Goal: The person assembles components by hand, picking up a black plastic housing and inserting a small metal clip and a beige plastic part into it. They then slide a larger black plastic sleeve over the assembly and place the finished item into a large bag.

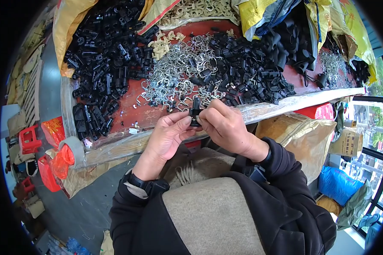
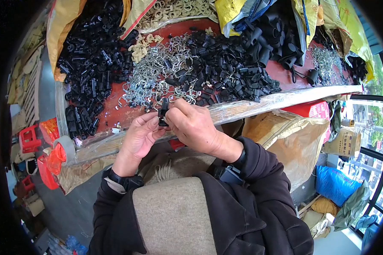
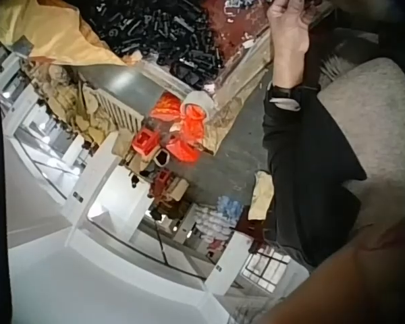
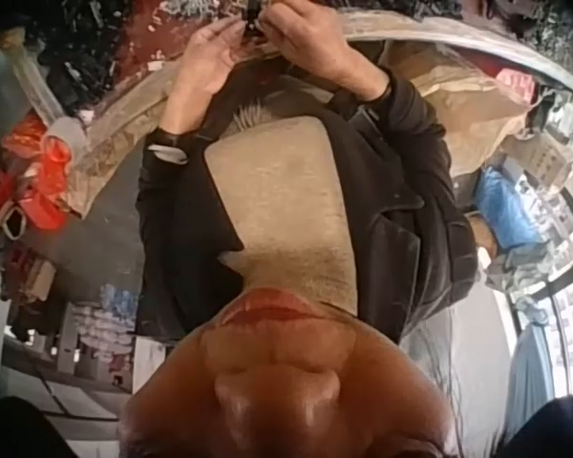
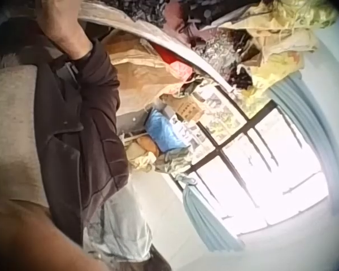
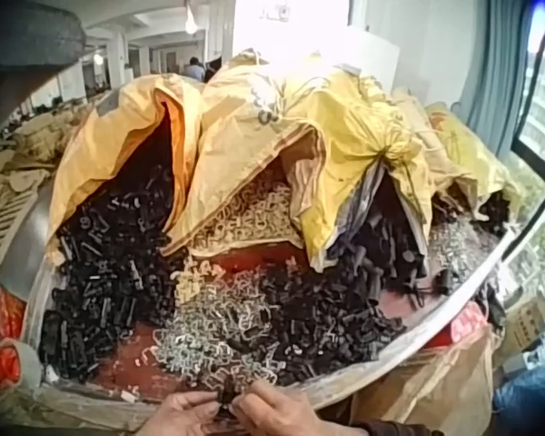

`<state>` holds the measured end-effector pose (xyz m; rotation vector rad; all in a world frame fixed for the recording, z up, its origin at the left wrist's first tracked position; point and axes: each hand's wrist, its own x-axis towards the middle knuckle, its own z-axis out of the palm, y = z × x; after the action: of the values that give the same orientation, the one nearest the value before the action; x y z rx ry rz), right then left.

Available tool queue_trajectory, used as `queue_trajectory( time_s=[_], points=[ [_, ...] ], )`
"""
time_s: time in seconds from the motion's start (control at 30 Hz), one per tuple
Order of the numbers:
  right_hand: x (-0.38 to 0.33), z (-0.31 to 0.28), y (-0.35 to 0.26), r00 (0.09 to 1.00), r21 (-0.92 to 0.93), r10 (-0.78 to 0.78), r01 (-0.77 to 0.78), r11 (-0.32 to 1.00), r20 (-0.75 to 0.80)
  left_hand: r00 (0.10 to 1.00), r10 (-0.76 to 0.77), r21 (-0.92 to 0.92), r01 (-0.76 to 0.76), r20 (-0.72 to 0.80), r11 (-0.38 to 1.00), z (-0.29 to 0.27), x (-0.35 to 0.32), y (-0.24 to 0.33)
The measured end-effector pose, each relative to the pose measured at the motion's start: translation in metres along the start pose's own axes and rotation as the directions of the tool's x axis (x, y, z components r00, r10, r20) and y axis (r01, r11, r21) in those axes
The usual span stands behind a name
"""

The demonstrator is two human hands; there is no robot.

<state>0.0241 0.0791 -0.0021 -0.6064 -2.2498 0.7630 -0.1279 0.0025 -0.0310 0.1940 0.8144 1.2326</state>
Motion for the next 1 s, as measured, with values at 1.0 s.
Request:
queue_trajectory(
  time_s=[1.0],
  points=[
    [0.143,0.069,0.084,0.978,-0.431,-0.042,0.129,0.893,0.206,0.996,0.09,0.09,-0.088,-0.022,0.992,-0.019,-0.014,0.028]
  ],
)
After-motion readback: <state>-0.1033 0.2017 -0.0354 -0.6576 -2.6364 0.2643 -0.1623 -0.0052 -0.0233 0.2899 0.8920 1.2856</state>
